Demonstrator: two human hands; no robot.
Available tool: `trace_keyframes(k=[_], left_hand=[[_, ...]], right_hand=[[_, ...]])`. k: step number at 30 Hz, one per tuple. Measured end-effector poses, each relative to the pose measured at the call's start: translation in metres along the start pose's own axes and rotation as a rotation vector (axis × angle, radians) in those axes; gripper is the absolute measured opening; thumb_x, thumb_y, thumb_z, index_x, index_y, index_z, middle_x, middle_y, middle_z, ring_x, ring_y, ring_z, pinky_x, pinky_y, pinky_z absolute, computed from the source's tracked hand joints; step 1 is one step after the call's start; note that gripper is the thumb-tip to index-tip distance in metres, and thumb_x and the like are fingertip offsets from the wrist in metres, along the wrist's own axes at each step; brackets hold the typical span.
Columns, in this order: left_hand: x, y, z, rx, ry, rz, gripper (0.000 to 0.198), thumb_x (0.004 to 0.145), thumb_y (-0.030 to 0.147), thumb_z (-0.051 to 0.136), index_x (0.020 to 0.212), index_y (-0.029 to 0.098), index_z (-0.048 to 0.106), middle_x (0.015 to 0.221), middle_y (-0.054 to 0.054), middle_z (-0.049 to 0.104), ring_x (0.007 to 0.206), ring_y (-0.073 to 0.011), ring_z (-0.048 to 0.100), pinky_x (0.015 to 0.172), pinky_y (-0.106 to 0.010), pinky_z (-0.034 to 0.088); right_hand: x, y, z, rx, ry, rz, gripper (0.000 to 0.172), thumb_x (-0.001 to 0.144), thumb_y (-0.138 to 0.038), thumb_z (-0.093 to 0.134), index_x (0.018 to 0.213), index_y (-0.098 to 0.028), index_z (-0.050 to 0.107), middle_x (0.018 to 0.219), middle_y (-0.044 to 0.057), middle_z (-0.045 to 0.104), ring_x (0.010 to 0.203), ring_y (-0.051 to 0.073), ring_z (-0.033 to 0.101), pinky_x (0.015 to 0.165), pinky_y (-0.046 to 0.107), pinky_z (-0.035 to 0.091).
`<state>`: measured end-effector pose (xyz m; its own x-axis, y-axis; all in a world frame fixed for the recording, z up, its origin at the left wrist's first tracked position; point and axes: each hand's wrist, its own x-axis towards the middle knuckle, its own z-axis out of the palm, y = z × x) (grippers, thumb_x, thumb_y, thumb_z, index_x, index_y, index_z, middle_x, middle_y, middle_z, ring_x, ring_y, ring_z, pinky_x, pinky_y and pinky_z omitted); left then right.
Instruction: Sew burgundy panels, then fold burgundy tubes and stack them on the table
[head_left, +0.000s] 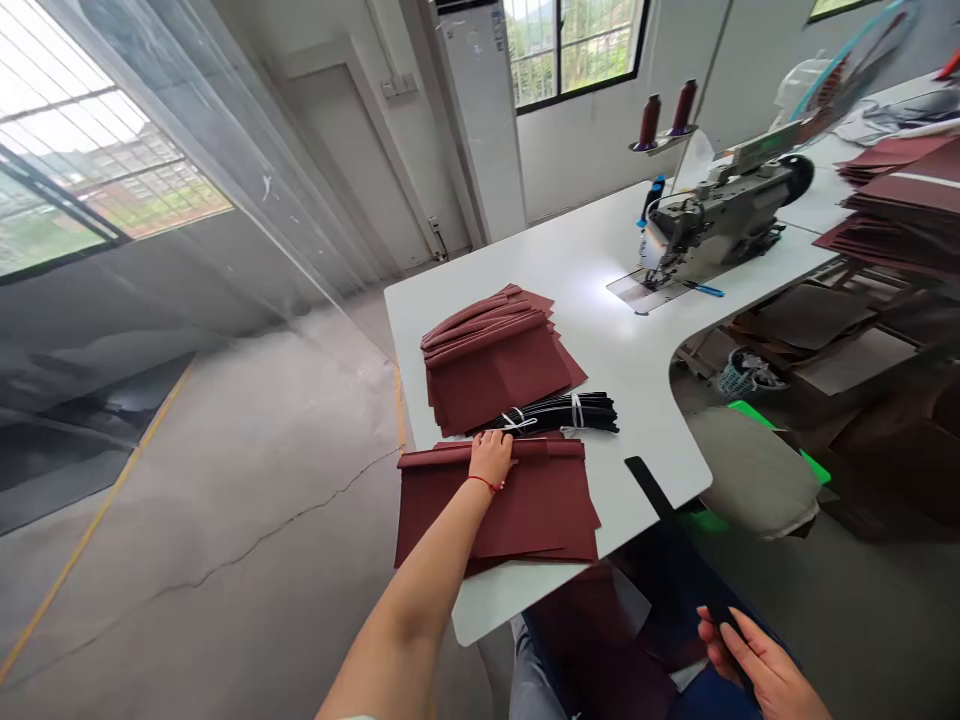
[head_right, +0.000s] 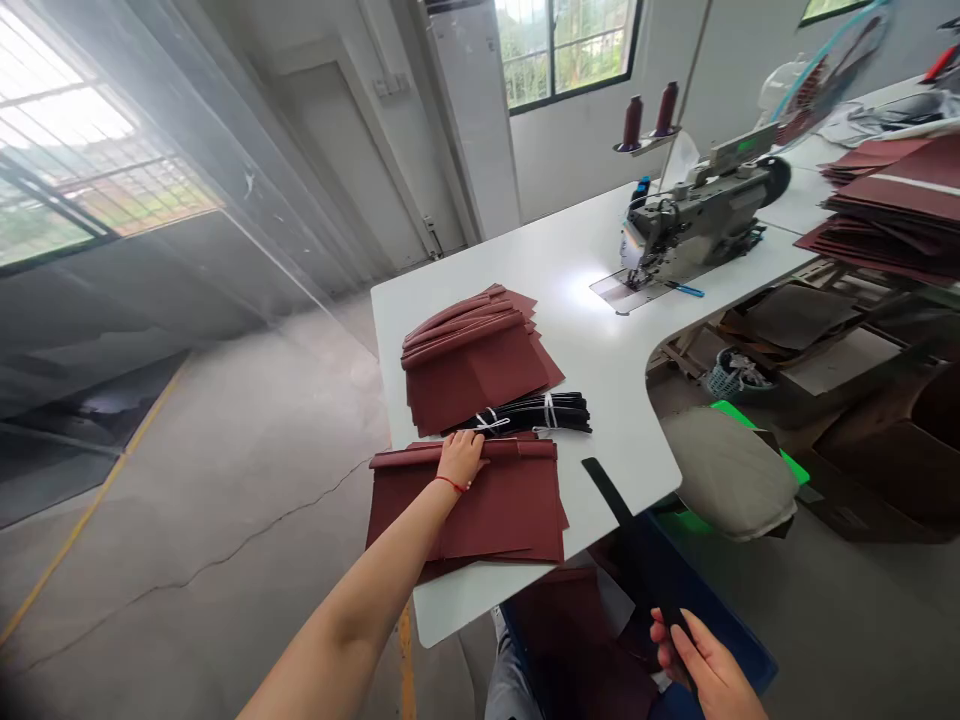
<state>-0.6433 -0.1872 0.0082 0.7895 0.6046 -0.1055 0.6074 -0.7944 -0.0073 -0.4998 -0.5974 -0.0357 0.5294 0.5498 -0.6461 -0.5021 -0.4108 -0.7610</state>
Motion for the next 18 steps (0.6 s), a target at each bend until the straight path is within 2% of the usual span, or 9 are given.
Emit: trace_keyframes(k=[2, 4, 6, 8, 10, 13, 18], left_hand=[[0.004, -0.002, -0.008, 0.012, 0.005, 0.030, 0.029, 0.088, 0.016, 0.052, 0.117, 0.014, 0.059, 0.107, -0.017, 0.061, 0.107, -0.0312, 0.053, 0.098, -0.051, 0.037], [-0.008, -0.003, -0.024, 0.006, 0.008, 0.095, 0.037, 0.091, 0.010, 0.042, 0.125, 0.013, 0.055, 0.107, -0.016, 0.062, 0.105, -0.0280, 0.056, 0.096, -0.046, 0.040], [-0.035, -0.002, -0.045, -0.013, -0.012, 0.178, 0.045, 0.091, 0.010, 0.040, 0.134, 0.016, 0.048, 0.104, -0.012, 0.064, 0.100, -0.0239, 0.059, 0.092, -0.039, 0.044], [-0.069, 0.005, -0.068, -0.072, -0.047, 0.279, 0.046, 0.092, 0.020, 0.045, 0.138, 0.020, 0.045, 0.100, -0.008, 0.066, 0.094, -0.0217, 0.062, 0.086, -0.034, 0.047], [-0.101, 0.015, -0.092, -0.193, -0.072, 0.361, 0.044, 0.093, 0.031, 0.046, 0.137, 0.023, 0.046, 0.103, -0.006, 0.068, 0.093, -0.0214, 0.063, 0.083, -0.033, 0.047], [-0.135, 0.031, -0.121, -0.411, -0.094, 0.400, 0.041, 0.096, 0.038, 0.035, 0.129, 0.023, 0.054, 0.107, -0.005, 0.069, 0.092, -0.0206, 0.065, 0.081, -0.031, 0.047], [-0.160, 0.051, -0.146, -0.507, -0.102, 0.394, 0.046, 0.096, 0.043, 0.028, 0.125, 0.022, 0.058, 0.104, -0.005, 0.071, 0.088, -0.0206, 0.066, 0.076, -0.030, 0.047]], right_hand=[[-0.012, -0.004, -0.003, -0.062, 0.034, -0.058, 0.057, 0.077, -0.066, 0.061, 0.115, -0.024, 0.065, 0.094, 0.006, 0.071, 0.089, 0.024, 0.068, 0.077, 0.032, 0.057], [-0.027, -0.009, -0.009, -0.150, 0.075, -0.109, 0.059, 0.081, -0.068, 0.055, 0.121, -0.026, 0.062, 0.114, 0.007, 0.068, 0.109, 0.026, 0.062, 0.090, 0.034, 0.052], [-0.044, -0.016, -0.014, -0.269, 0.111, -0.198, 0.054, 0.085, -0.066, 0.047, 0.122, -0.030, 0.063, 0.131, 0.005, 0.060, 0.126, 0.029, 0.049, 0.103, 0.040, 0.042], [-0.061, -0.024, -0.019, -0.409, 0.142, -0.316, 0.049, 0.090, -0.062, 0.042, 0.121, -0.032, 0.064, 0.133, 0.003, 0.059, 0.131, 0.030, 0.043, 0.107, 0.047, 0.036], [-0.074, -0.032, -0.025, -0.524, 0.139, -0.425, 0.045, 0.092, -0.058, 0.040, 0.121, -0.034, 0.064, 0.131, 0.002, 0.060, 0.132, 0.032, 0.041, 0.106, 0.049, 0.037], [-0.085, -0.037, -0.040, -0.634, 0.137, -0.529, 0.042, 0.092, -0.054, 0.040, 0.122, -0.035, 0.063, 0.130, 0.001, 0.061, 0.130, 0.033, 0.044, 0.100, 0.048, 0.044], [-0.093, -0.035, -0.063, -0.696, 0.164, -0.599, 0.042, 0.091, -0.053, 0.041, 0.121, -0.035, 0.064, 0.130, 0.002, 0.060, 0.126, 0.033, 0.049, 0.094, 0.046, 0.050]])
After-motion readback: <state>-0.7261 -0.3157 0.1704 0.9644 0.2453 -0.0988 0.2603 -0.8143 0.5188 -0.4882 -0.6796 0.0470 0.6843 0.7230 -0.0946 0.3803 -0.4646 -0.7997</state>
